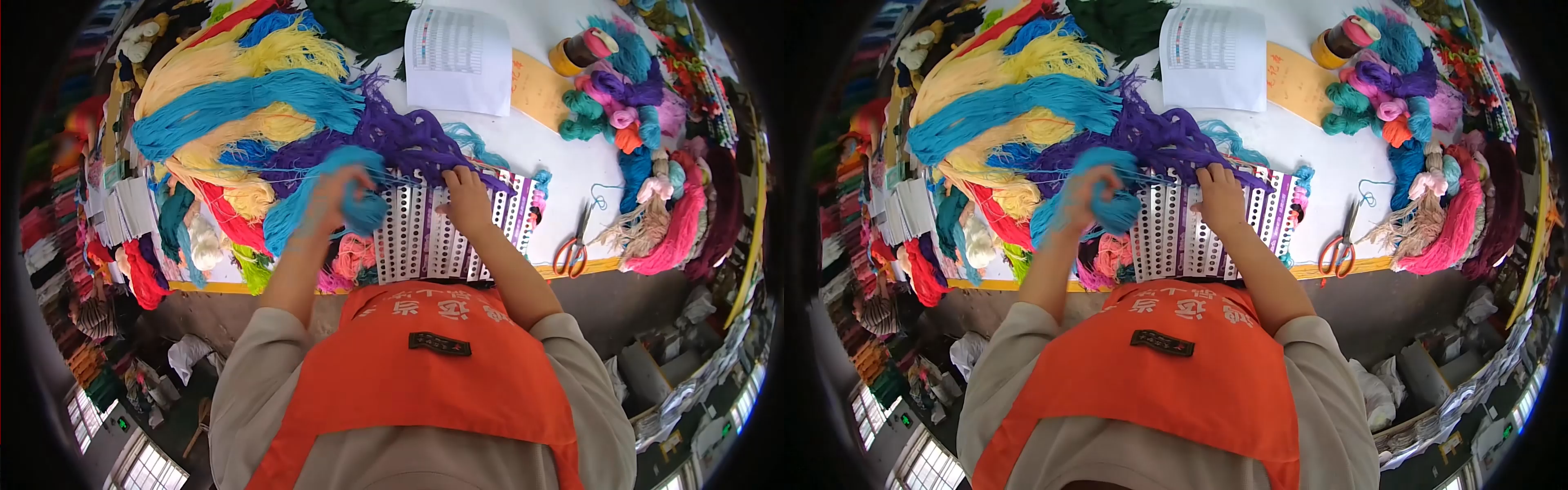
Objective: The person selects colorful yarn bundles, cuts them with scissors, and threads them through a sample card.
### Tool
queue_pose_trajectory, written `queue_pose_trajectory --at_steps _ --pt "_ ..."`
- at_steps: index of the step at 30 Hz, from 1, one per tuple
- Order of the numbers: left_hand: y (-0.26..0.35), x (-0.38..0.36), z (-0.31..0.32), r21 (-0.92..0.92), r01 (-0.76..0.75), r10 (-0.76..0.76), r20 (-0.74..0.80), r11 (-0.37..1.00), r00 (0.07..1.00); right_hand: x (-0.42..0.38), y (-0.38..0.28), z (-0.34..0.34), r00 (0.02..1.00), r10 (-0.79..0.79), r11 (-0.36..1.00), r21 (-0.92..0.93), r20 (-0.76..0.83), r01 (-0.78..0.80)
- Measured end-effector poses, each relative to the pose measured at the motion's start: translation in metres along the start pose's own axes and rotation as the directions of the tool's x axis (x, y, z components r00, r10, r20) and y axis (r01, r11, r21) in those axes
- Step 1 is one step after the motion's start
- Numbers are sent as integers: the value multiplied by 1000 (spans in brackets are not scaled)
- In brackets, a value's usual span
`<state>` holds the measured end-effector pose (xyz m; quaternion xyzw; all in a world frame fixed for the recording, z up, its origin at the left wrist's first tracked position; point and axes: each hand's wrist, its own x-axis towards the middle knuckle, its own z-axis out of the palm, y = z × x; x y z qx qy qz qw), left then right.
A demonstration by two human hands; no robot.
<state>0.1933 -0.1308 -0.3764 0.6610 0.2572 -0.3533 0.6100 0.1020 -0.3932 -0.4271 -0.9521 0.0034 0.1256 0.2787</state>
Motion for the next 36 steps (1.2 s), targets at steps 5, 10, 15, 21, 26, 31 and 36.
queue_pose_trajectory --at_steps 5,10,15,21,26,31,36 --pt "51 -24 -126 -503 -461 314 -351 731 882 -1 3 10 998 -32 999 -39 -51 30" --pt "44 -88 -82 18 -473 468 -189 881 864 -8 -11 1 997 -25 999 -22 -73 23" --pt "19 -127 -1 -485 -457 583 144 746 800 -31 -101 -52 975 70 731 676 -210 93" --pt "-3 -159 13 -647 -216 595 451 731 665 -80 -184 -83 980 19 538 828 -198 157" --pt "-13 -188 4 -606 -304 622 425 735 657 -109 -204 -76 978 72 447 883 -195 144" --pt "-34 -189 -11 -584 -317 619 438 747 652 -131 -219 -68 991 103 231 971 -84 58" --pt "-32 -187 -30 -533 -212 444 357 819 822 -147 -198 -63 940 231 176 961 -250 212"
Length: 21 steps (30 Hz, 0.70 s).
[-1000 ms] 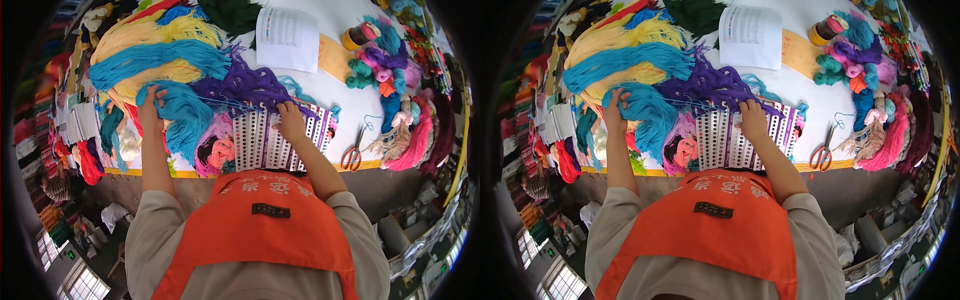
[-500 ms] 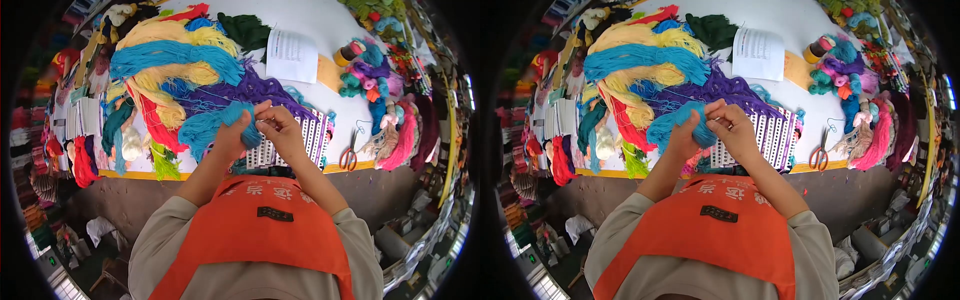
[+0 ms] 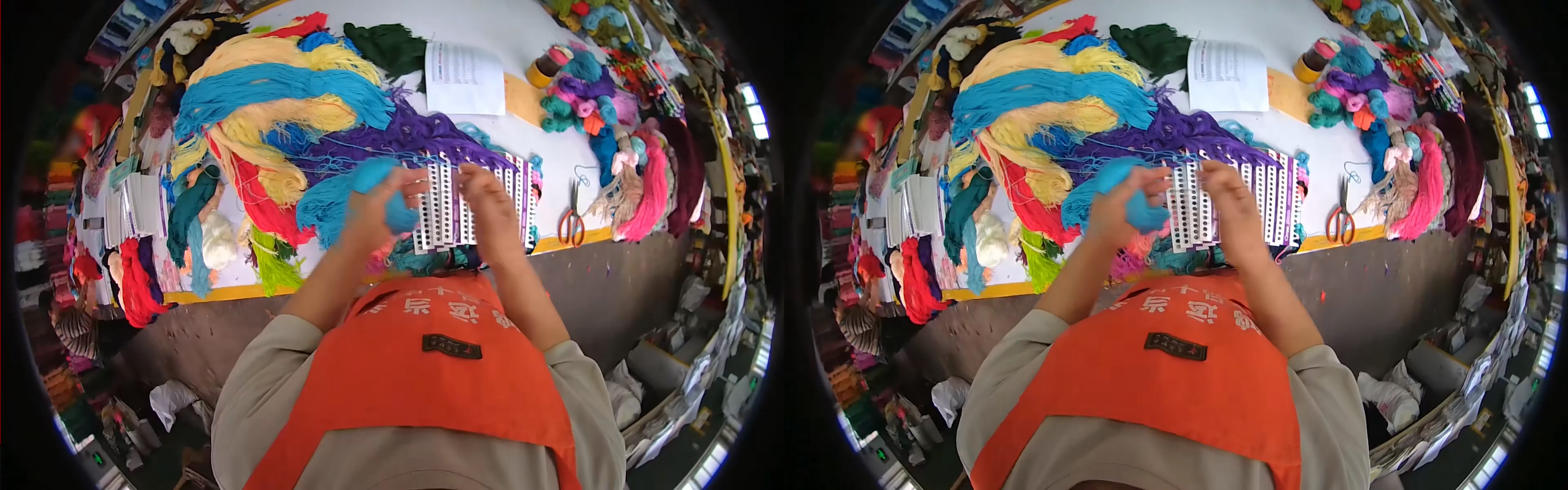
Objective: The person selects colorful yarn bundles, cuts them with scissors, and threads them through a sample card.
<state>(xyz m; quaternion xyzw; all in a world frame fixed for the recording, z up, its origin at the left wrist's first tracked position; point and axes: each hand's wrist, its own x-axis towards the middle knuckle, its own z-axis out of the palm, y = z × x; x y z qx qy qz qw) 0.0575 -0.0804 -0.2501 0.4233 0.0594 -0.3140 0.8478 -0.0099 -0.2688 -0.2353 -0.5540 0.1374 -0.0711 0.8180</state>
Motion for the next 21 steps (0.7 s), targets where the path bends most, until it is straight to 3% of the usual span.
queue_pose_trajectory --at_steps 1,2,3,4,5,6,7,8,9,10,11,12,13,14,16,17,18,20,21 --pt "8 2 -18 19 -45 46 -38 999 998 2 -6 -23 991 41 997 73 -128 -32" --pt "17 6 -42 38 -91 94 -76 995 993 6 -5 -66 986 -1 977 209 -164 36" --pt "26 16 -77 -39 -99 89 -206 994 975 9 -8 -120 955 80 983 183 -285 -27" --pt "39 20 -105 -82 -170 137 -310 982 941 12 -6 -187 962 5 967 246 -273 65" --pt "57 16 -135 -187 -248 202 -233 951 951 3 -18 -245 886 -95 992 -117 -454 46" --pt "68 14 -154 -294 -313 275 -164 903 947 9 -27 -314 639 -123 983 -2 -759 186" --pt "79 5 -147 -358 -321 313 -81 877 946 -2 -45 -384 571 -170 951 17 -803 308" --pt "90 -4 -132 -421 -324 354 -7 847 935 -14 -68 -412 286 -348 937 -321 -893 138" --pt "87 -1 -118 -480 -252 322 69 840 944 -9 -84 -409 196 -401 915 -380 -895 139" --pt "66 12 -111 -149 -339 345 17 929 938 -4 -90 -397 103 -448 891 -434 -888 134" --pt "43 31 -94 -25 -247 247 -24 969 969 17 -76 -394 441 -448 887 -450 -778 108" --pt "20 50 -76 91 -140 146 -66 986 987 37 -45 -390 638 -378 877 -480 -671 14" --pt "-3 74 -50 -35 93 -95 -87 995 992 58 -14 -386 799 -287 839 -541 -528 -56" --pt "-42 105 -48 -105 187 -202 -152 977 968 74 17 -348 882 -178 913 -408 -435 -17" --pt "-81 144 10 167 276 -218 -298 947 929 111 65 -283 985 43 852 -510 -166 -123" --pt "-110 169 6 439 334 -190 -341 834 921 123 65 -237 987 74 661 -735 -141 -155" --pt "-137 190 -2 667 380 -155 -372 641 915 133 105 -233 994 97 740 -664 -60 -112" --pt "-150 213 14 839 440 -168 -407 319 898 149 124 -207 988 139 645 -763 61 -43" --pt "-171 223 1 836 436 -146 -411 333 900 153 125 -199 974 205 659 -750 96 -65"
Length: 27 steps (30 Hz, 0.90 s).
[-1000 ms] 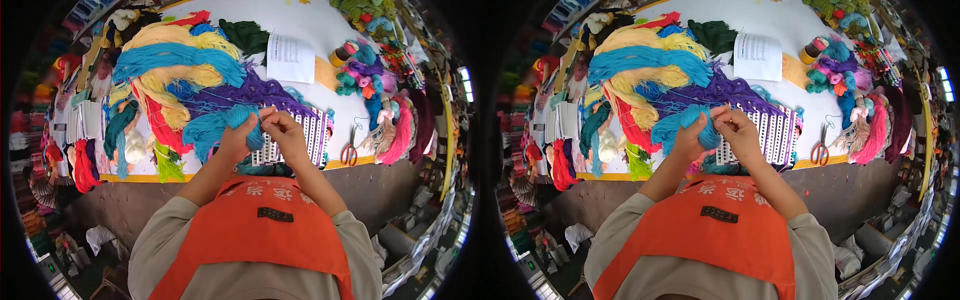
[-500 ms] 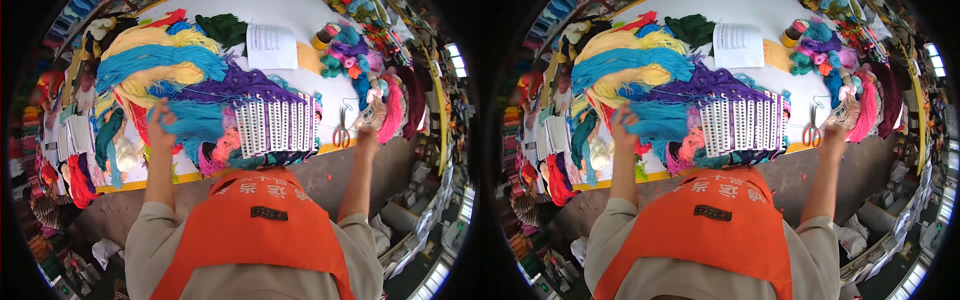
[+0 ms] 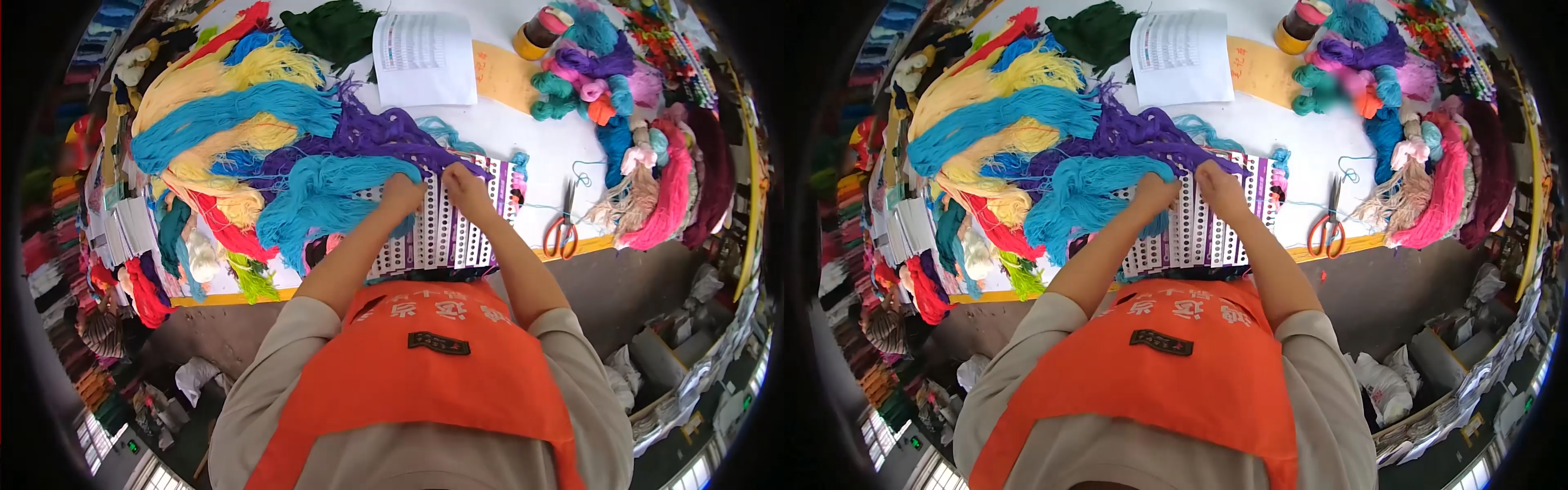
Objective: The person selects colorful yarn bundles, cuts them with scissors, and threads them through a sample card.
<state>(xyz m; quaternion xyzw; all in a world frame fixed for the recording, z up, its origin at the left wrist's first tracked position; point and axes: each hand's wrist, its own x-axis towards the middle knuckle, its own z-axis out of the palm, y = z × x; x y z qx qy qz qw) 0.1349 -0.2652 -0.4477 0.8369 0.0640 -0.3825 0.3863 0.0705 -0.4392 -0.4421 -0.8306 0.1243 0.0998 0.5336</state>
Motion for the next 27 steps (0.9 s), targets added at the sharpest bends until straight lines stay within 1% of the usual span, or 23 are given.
queue_pose_trajectory --at_steps 1,2,3,4,6,8,10,11,13,14,15,16,17,18,19,20,21,22,23,24,25,26,27 --pt "5 1 4 7 17 -17 2 1000 1000 4 -3 2 997 16 1000 21 74 -17" --pt "12 -4 5 -159 52 -58 -34 986 998 9 3 3 992 13 999 -35 125 -8" --pt "18 -9 5 -319 78 -104 -64 945 993 11 9 4 991 20 1000 -23 133 -18" --pt "18 -10 5 -312 91 -116 -64 946 991 12 10 3 990 21 1000 1 139 -22" --pt "20 -11 3 -541 93 -89 34 836 995 16 9 1 989 21 999 30 149 -26" --pt "25 -11 3 -516 87 -86 26 852 996 18 5 -1 977 107 989 79 186 -124" --pt "27 -8 5 -496 76 -77 18 865 997 21 10 1 974 123 977 151 188 -152" --pt "26 -5 5 -438 80 -69 42 895 997 22 10 1 972 135 966 193 190 -172" --pt "22 -1 3 -306 91 -67 88 947 994 24 9 0 971 128 972 170 205 -164" --pt "16 1 1 -308 90 -67 83 947 994 24 8 -1 969 129 972 165 211 -166" --pt "8 2 0 -245 10 0 44 970 999 24 7 -1 960 158 962 184 232 -203" --pt "9 -1 -6 -176 -69 71 9 982 997 25 12 1 960 153 962 186 235 -199" --pt "10 -5 -15 -90 -23 20 -32 996 999 25 17 2 958 154 956 209 243 -206" --pt "12 -9 -18 -86 -26 23 -35 996 999 25 22 3 956 155 949 233 249 -214" --pt "16 -16 -21 -387 -75 74 -17 919 997 25 19 2 954 159 950 222 253 -218" --pt "19 -22 -24 -653 -104 124 -15 750 992 24 17 1 954 159 949 225 255 -219" --pt "20 -26 -25 -652 -104 122 -17 751 992 24 14 0 954 161 950 222 255 -219" --pt "22 -28 -25 -737 23 116 137 675 984 24 13 -1 954 161 952 217 253 -218" --pt "24 -29 -24 -792 161 129 288 589 949 25 15 -1 947 174 949 212 272 -235" --pt "27 -30 -23 -819 208 156 338 535 928 25 15 -2 947 172 950 209 272 -233" --pt "29 -28 -18 -821 206 160 336 532 928 24 15 -3 936 148 892 366 319 -266" --pt "30 -27 -12 -626 156 67 318 764 946 23 16 -4 925 118 806 509 362 -302" --pt "31 -25 -6 -368 118 -16 269 922 963 23 17 -7 924 117 809 505 363 -300"
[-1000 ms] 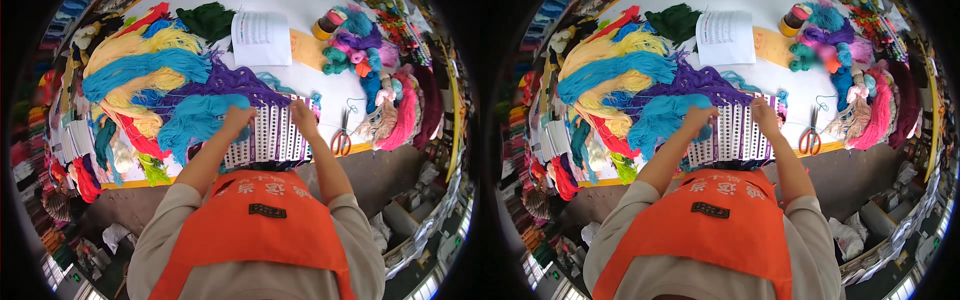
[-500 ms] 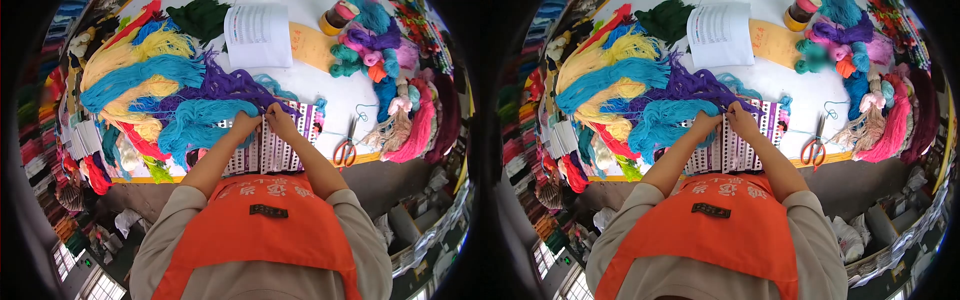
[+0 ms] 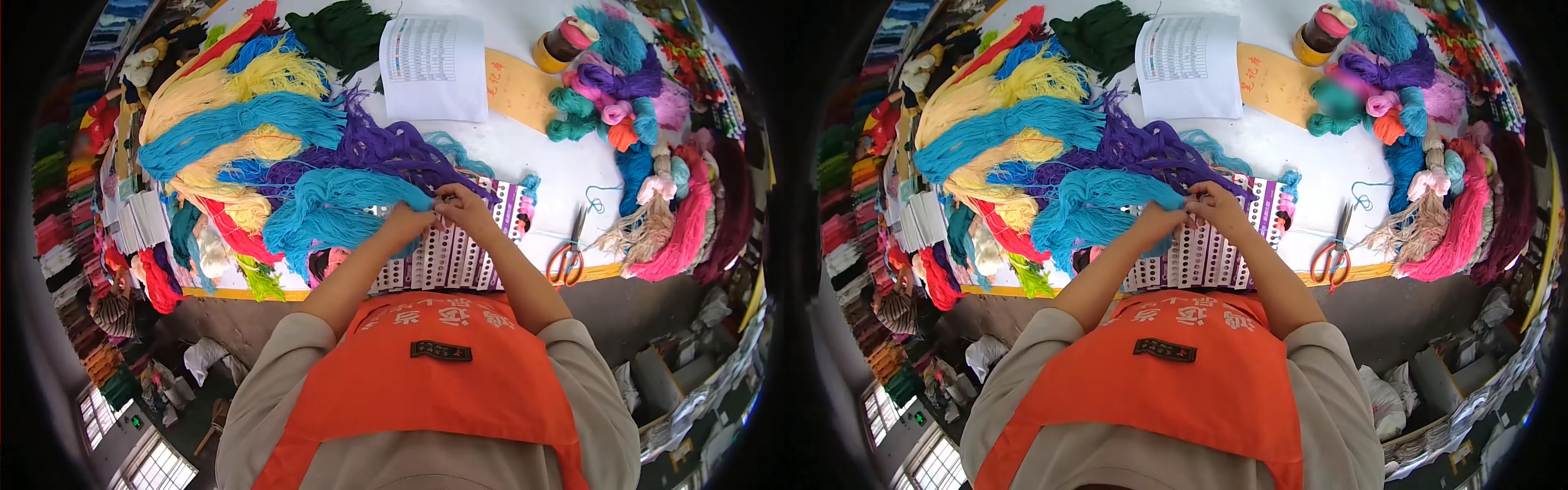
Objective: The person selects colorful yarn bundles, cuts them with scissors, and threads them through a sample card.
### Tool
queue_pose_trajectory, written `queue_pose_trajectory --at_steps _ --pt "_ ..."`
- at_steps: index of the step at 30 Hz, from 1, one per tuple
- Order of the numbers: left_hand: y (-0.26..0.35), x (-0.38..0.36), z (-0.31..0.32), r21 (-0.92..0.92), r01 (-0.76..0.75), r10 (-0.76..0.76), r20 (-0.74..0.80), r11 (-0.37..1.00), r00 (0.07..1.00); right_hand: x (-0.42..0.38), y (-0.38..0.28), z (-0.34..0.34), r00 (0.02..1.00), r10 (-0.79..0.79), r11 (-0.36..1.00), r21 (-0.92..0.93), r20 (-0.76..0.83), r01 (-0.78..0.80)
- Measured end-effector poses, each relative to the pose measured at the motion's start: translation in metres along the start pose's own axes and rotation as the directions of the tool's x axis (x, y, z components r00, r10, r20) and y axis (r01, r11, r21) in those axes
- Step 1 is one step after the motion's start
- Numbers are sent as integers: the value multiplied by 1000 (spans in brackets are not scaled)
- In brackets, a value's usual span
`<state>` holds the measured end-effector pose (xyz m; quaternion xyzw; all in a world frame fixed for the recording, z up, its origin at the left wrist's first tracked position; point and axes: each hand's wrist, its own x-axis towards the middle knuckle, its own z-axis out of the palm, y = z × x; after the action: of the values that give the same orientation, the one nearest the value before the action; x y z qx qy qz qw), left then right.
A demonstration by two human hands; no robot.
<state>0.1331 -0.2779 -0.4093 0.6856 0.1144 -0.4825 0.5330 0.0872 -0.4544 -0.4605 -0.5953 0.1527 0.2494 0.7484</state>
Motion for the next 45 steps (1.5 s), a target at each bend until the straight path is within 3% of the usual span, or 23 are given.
queue_pose_trajectory --at_steps 1,2,3,4,5,6,7,9,11,12,13,16,17,19,22,25,28,34,36,37,41,43,45 --pt "-6 6 6 184 -17 26 -48 983 999 -1 0 -3 999 17 1000 9 40 -17" --pt "-13 6 5 180 -21 30 -50 983 998 -1 -1 -5 996 33 999 17 81 -34" --pt "-21 4 4 487 -265 383 -161 832 910 1 1 -4 996 30 999 11 82 -31" --pt "-24 1 1 758 -377 699 -143 533 701 4 6 -2 999 -8 997 -81 48 12" --pt "-9 -8 -7 757 -378 701 -145 532 698 5 8 0 999 -50 983 -174 18 53" --pt "9 -18 -26 577 -142 348 -264 804 900 5 9 1 998 -54 983 -177 19 56" --pt "25 -33 -47 352 170 -70 -279 920 958 4 9 3 998 -62 948 -313 -2 59" --pt "15 -52 -110 -116 -101 57 -332 988 942 4 7 8 997 -80 894 -443 -20 63" --pt "26 -79 -179 -480 -426 218 -430 767 876 4 9 11 990 -128 883 -460 -53 90" --pt "29 -92 -205 -536 -524 193 -554 662 810 5 11 11 991 -123 873 -482 -58 80" --pt "32 -103 -219 -566 -621 147 -663 543 734 3 7 13 991 -119 864 -498 -67 71" --pt "21 -118 -226 -606 -617 217 -602 503 768 -2 0 25 993 -71 830 -558 -96 5" --pt "23 -125 -207 -704 -488 226 -437 516 871 -3 5 32 980 -153 846 -530 -124 65" --pt "31 -138 -158 -629 -393 301 -254 671 919 -12 -2 49 936 -300 819 -552 -186 153" --pt "35 -146 -86 -651 -447 425 -205 614 882 -49 -64 99 942 -239 968 -141 -237 210" --pt "31 -154 -63 -722 -419 558 -55 551 828 -93 -126 146 931 -344 920 156 -124 361" --pt "34 -173 -54 -690 -418 621 59 591 782 -106 -128 160 916 -381 924 -48 -124 378" --pt "24 -183 -60 -704 -398 644 111 589 757 -122 -131 177 929 -338 925 130 -149 357" --pt "22 -185 -57 -732 -361 641 134 578 756 -123 -125 180 862 -486 869 -191 -147 457" --pt "23 -189 -55 -707 -411 657 101 575 747 -123 -123 181 863 -489 865 -200 -130 460" --pt "25 -192 -58 -710 -427 642 44 559 766 -124 -125 185 853 -503 859 -194 -142 474" --pt "25 -193 -60 -718 -416 631 41 558 775 -123 -125 187 849 -499 862 2 -174 507" --pt "25 -193 -60 -725 -402 617 40 559 786 -123 -125 186 869 -467 881 -2 -162 473"
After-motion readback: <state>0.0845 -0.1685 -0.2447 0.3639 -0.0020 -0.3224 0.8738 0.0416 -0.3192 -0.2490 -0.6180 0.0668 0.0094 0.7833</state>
